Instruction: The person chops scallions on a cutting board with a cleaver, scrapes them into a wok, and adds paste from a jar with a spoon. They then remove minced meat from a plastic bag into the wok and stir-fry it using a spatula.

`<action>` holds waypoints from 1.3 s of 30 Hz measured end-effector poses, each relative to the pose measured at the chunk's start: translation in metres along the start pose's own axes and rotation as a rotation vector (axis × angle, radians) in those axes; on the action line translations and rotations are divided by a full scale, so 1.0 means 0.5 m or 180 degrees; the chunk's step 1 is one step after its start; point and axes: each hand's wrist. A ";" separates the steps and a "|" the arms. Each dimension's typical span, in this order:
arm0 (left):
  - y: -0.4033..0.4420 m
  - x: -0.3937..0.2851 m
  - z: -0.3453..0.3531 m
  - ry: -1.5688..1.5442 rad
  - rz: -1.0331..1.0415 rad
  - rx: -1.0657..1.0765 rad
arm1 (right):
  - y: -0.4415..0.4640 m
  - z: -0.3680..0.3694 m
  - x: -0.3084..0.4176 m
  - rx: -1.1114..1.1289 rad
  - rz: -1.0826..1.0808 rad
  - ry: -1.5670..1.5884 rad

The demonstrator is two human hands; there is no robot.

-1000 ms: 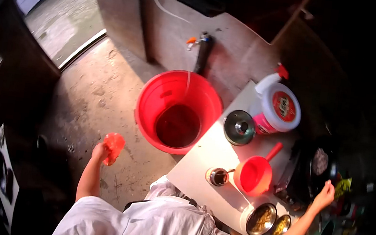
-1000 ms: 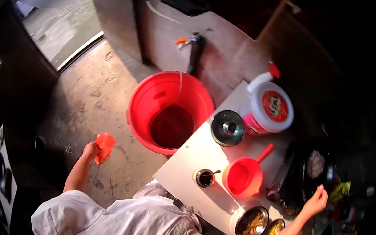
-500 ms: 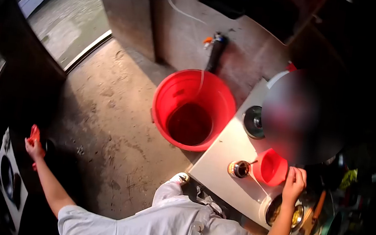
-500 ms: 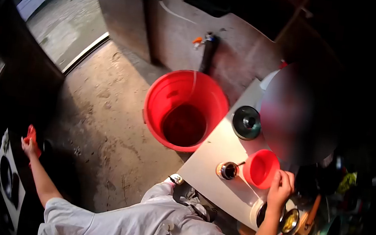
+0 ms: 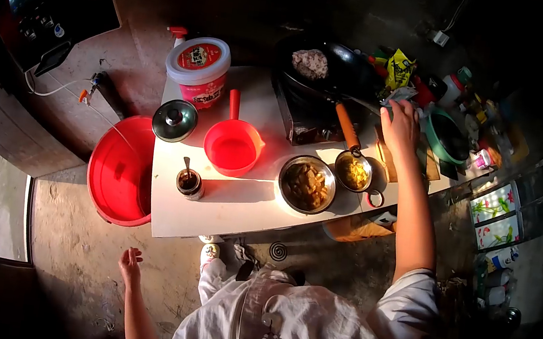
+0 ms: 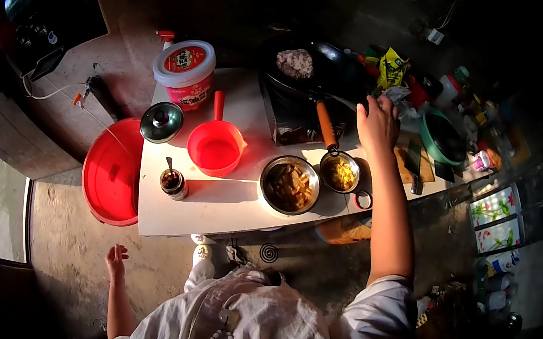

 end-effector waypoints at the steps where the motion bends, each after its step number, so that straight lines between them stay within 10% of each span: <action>1: -0.024 -0.044 0.035 -0.0026 0.0078 0.0094 | 0.018 0.017 -0.017 0.0183 0.0035 -0.0127; 11: -0.197 -0.152 0.129 0.0094 0.0131 0.0849 | 0.184 0.066 0.024 0.3299 0.1303 0.0273; 16: -0.111 -0.239 0.211 0.0015 0.0135 0.1312 | 0.201 0.080 -0.029 0.3502 0.1619 0.0645; 22: -0.023 -0.372 0.335 0.0107 0.0564 0.2107 | 0.238 -0.033 -0.101 0.2674 0.0642 0.0165; 23: -0.015 -0.392 0.367 0.0034 0.0603 0.2293 | 0.226 -0.017 -0.136 0.1825 -0.0579 -0.0325; 28: -0.018 -0.569 0.594 -0.0432 0.0813 0.3191 | 0.294 -0.020 -0.069 0.2012 -0.0689 -0.0948; 39: -0.114 -0.837 1.024 -0.1857 -0.1521 0.2847 | 0.463 0.097 -0.013 0.2002 -0.3153 -0.1236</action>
Point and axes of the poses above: each hand's wrist, its own y-axis towards the middle knuckle, its own z-axis out of the palm, x = y × z, and after that the axes turned 7 degrees about y, right-handed
